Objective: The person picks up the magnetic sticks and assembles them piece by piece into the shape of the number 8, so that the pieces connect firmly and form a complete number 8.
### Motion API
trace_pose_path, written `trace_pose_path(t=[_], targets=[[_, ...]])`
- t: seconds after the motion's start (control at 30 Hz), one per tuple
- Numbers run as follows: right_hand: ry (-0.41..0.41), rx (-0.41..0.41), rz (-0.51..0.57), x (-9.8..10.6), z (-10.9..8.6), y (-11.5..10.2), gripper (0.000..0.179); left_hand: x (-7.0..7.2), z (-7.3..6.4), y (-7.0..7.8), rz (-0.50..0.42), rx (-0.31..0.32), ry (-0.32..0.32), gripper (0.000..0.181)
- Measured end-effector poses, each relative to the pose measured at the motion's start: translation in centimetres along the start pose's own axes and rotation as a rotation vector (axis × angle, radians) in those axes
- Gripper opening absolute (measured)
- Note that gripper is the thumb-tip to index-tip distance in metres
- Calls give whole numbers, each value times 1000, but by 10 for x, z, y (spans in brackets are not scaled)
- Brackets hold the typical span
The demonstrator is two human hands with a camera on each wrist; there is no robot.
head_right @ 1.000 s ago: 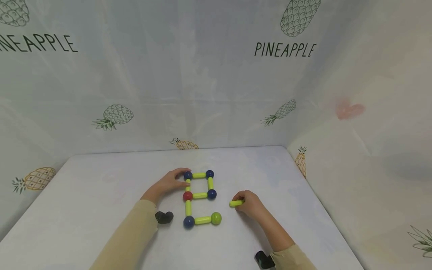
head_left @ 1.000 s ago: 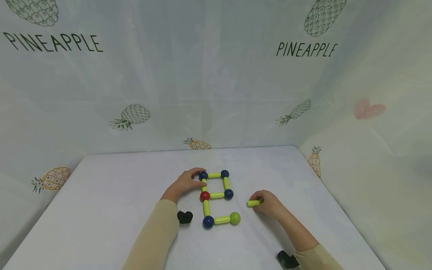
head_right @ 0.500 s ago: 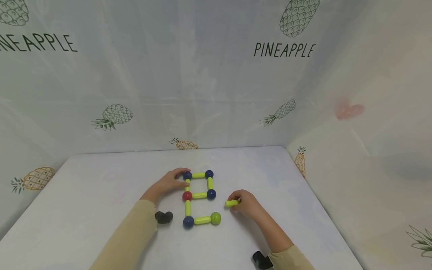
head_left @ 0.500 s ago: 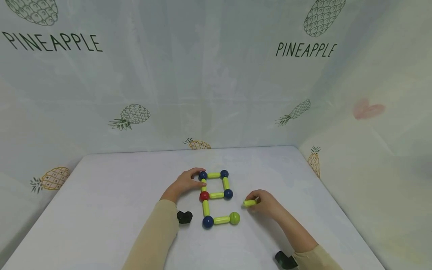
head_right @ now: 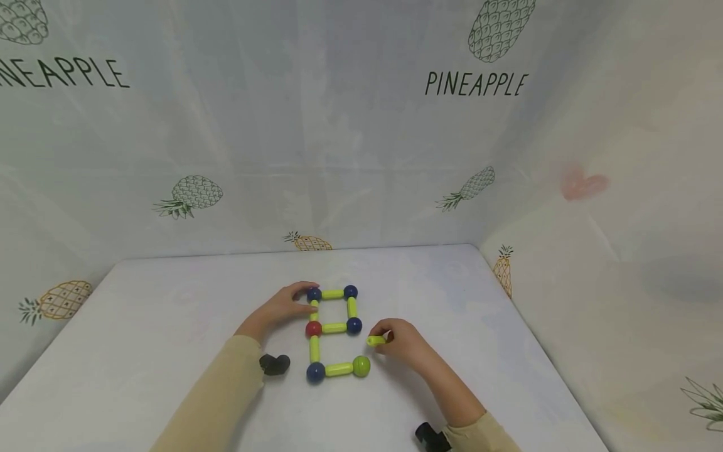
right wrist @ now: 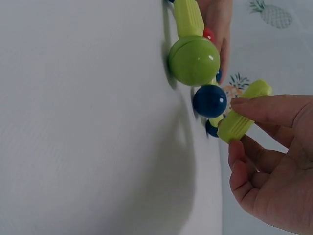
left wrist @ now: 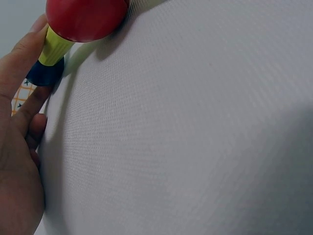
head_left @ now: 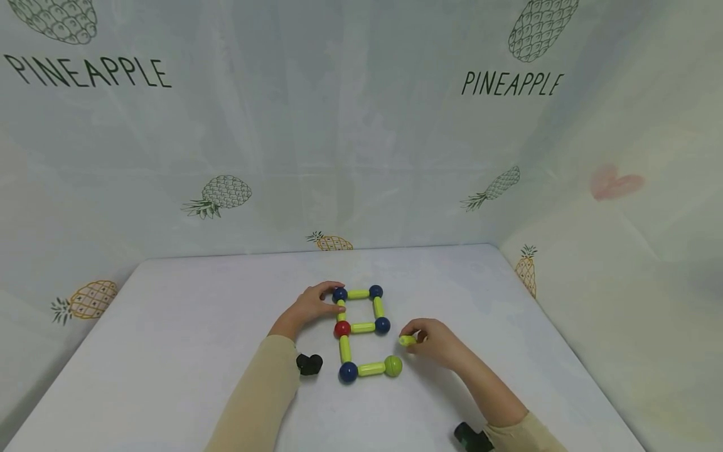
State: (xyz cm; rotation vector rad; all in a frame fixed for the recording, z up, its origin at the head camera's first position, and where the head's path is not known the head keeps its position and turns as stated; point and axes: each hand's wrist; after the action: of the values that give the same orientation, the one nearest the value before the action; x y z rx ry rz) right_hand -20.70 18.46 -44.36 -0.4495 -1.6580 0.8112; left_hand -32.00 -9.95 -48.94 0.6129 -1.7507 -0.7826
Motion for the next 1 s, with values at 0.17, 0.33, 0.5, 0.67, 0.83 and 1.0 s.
trace_pose_path(t=[0.17,0.33,0.5,0.67,0.83,1.0], targets=[[-21,45,13,0,-1,-3,19,0,1,-1,-7,-4,-1,59],[-28,92,24,0,-1,-6,20,0,3,-3,8,-9,1,60],[-20,90,47,-3,2,-9,21,-1,4,-3,13,-6,-4,60],[-15,34,92,-7,5,-12,27,0,3,-2,2,-1,-8,61],[-5,4,108,-9,8,-14,34,1,3,-2,3,-4,-7,61],[8,9,108,-11,10,-14,38,1,4,-3,2,-5,-10,61]])
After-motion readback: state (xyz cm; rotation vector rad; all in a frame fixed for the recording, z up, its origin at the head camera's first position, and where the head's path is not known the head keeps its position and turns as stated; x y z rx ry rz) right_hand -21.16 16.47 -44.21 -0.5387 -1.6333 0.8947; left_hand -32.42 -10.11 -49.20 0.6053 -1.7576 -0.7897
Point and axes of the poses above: each hand's wrist, its own z-axis towards the middle knuckle, its own x-axis out of the back of the hand, y = z × x, and after that the axes turned 7 degrees about x, right-handed
